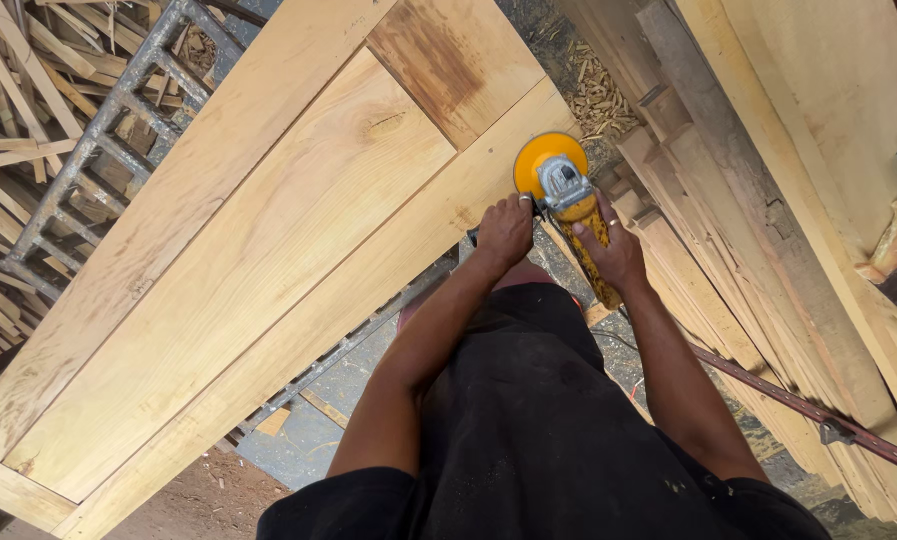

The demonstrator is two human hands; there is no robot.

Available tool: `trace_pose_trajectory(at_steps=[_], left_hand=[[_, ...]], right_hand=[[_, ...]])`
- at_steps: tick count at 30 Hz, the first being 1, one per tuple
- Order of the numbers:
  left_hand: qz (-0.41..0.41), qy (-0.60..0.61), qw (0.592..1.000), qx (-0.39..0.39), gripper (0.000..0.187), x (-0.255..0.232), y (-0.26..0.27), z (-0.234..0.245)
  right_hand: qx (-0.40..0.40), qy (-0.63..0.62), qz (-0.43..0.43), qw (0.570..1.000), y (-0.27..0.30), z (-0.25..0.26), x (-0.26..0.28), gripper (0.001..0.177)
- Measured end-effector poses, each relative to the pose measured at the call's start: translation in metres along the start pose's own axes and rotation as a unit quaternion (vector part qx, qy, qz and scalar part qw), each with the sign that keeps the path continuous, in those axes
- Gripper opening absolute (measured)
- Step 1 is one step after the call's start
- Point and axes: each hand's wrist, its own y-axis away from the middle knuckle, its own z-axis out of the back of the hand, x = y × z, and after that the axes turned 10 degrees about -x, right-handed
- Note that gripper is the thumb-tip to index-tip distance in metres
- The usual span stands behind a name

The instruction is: The person uses an angle grinder to sand the surface of a wooden door frame, moving the spinning sanding disc across the flat wooden panels and along the joints while holding the tool with both hands.

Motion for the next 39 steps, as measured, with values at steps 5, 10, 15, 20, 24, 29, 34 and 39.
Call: trace_pose_trajectory(at_steps=[5,10,15,20,24,29,34,39], left_hand=[[-0.063,0.031,0.993,-0.095,0.013,-0.013,0.023,0.004],[-0.038,-0.014,0.992,-0.119,0.016,0.017,-0.033,0.028],[0.017,-0.044,0.989,-0.142,0.02,0.079,-0.094,0.067],[0.044,-0.077,0.976,-0.201,0.03,0.151,-0.167,0.12],[0.087,-0.075,0.979,-0.166,0.03,0.197,-0.2,0.164],[0.128,-0.084,0.974,-0.166,0.022,0.25,-0.188,0.204],[0.217,-0.064,0.966,-0.129,0.028,0.306,-0.146,0.24],[0.193,-0.061,0.969,-0.143,0.029,0.305,-0.165,0.237]], right_hand=[[-0.06,-0.041,0.031,0.997,0.035,-0.001,-0.013,0.081],[-0.072,-0.054,0.068,0.994,-0.02,-0.017,0.028,0.079],[-0.047,-0.048,0.107,0.992,-0.091,-0.037,0.104,0.08],[-0.045,-0.066,0.169,0.982,-0.163,-0.058,0.189,0.079],[-0.033,-0.069,0.174,0.982,-0.2,-0.075,0.252,0.081],[-0.002,-0.032,0.184,0.982,-0.208,-0.108,0.316,0.084],[0.073,0.018,0.204,0.976,-0.208,-0.149,0.374,0.086],[0.076,0.012,0.167,0.983,-0.216,-0.139,0.377,0.087]])
